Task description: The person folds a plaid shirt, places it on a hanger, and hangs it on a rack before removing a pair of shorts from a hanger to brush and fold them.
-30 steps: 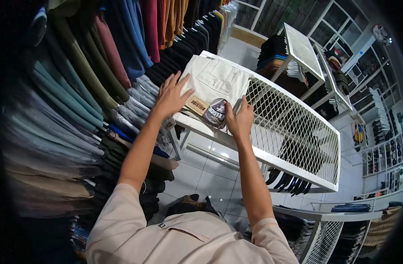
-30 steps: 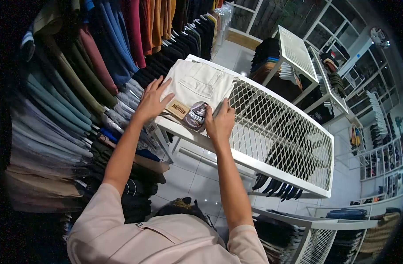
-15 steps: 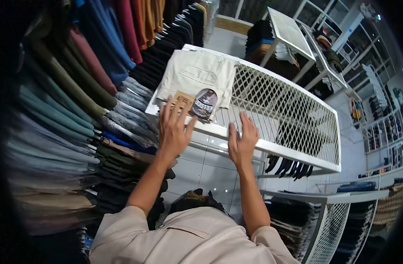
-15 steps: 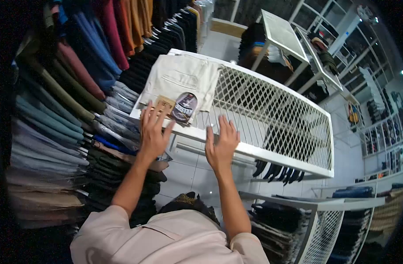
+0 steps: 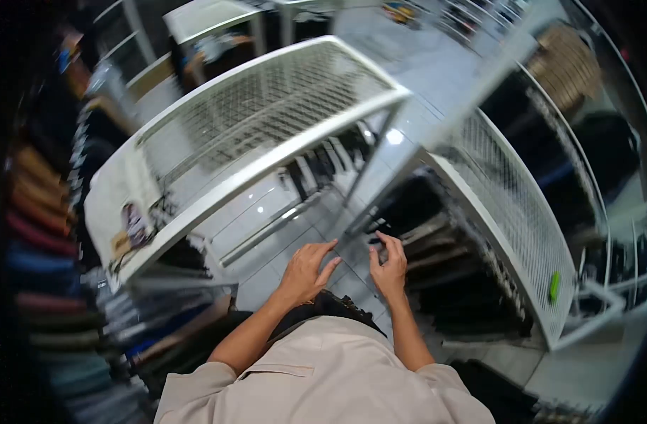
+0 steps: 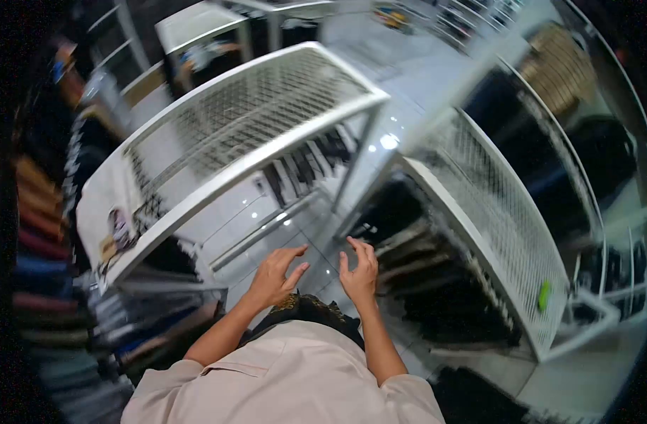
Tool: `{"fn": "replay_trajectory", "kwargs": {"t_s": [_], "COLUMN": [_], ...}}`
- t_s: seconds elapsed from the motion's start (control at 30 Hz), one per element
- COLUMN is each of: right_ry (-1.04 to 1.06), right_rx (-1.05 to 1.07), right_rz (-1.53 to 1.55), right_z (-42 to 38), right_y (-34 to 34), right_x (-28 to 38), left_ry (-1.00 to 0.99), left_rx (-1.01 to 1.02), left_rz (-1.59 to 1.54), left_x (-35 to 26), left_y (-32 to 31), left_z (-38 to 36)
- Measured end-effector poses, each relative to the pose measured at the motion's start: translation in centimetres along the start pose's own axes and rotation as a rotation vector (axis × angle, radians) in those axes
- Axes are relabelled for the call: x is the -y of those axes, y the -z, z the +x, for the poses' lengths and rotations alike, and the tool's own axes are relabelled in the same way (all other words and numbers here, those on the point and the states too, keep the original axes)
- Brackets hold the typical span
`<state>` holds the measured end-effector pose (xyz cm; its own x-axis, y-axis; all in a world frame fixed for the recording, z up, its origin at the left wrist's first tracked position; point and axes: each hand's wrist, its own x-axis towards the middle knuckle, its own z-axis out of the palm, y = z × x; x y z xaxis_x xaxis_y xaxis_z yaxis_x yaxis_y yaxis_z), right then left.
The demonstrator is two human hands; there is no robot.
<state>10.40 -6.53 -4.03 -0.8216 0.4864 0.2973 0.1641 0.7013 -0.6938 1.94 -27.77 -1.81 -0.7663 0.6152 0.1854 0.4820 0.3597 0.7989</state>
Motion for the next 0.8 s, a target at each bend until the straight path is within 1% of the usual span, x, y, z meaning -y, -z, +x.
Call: {"fn": "replay_trajectory", "kwargs": {"t_s": [0.17,0.3,0.4,0.43,0.53,0.6,0.63,0.67,0.73,0.77,0.8], "right_ry": [-0.215,-0.387,-0.578,-0.600,-0.674,-0.754,-0.734,-0.712,-0.729,-0.770,-0.756], "right_rx": [-0.218,-0.392,-0.481,-0.536,-0.703,-0.819,-0.930,-1.041,-1.157,-1.179,-1.263], "right_rz": [-0.025,-0.072,-0.026,-0.039,-0.043,0.010,0.082,0.157,0.054,0.055,0.171], "right_z": [-6.1,-12.0,-16.4,-17.9,-21.7,-23.8,-24.8,-25.8,-27.0,-27.5,-27.8], "right_y": [6.1,11.2,15.3,17.3,22.3,25.3,26.8,27.7,30.5,32.0,33.1], "right_x": [-6.6,-13.2,-17.9,-19.4,-23.5,-26.6,-28.9,-31.1,-34.2,-35.7,-37.3], "left_ry": [-0.168,-0.305,-0.400,-0.461,-0.520,-0.594,-0.626,-0.657,-0.700,-0.716,-0.733], "left_rx": [0.277,0.542,0.716,0.767,0.956,1.040,1.078,1.119,1.169,1.187,1.199], "left_rz": [0.031,0.039,-0.007,-0.013,-0.014,-0.030,-0.033,-0.034,-0.066,-0.082,-0.099], "left_x": [-3.0,-7.9,-12.1,-13.8,-19.1,-22.4,-24.1,-25.0,-26.5,-27.3,-28.2], "left_y": [-8.3,-17.9,-25.6,-28.6,-35.7,-39.6,-41.9,-44.0,-48.5,-50.6,-52.7], "left_z": [3.8,5.1,4.6,4.2,2.6,1.5,0.8,0.2,-0.7,-1.1,-1.2]}}
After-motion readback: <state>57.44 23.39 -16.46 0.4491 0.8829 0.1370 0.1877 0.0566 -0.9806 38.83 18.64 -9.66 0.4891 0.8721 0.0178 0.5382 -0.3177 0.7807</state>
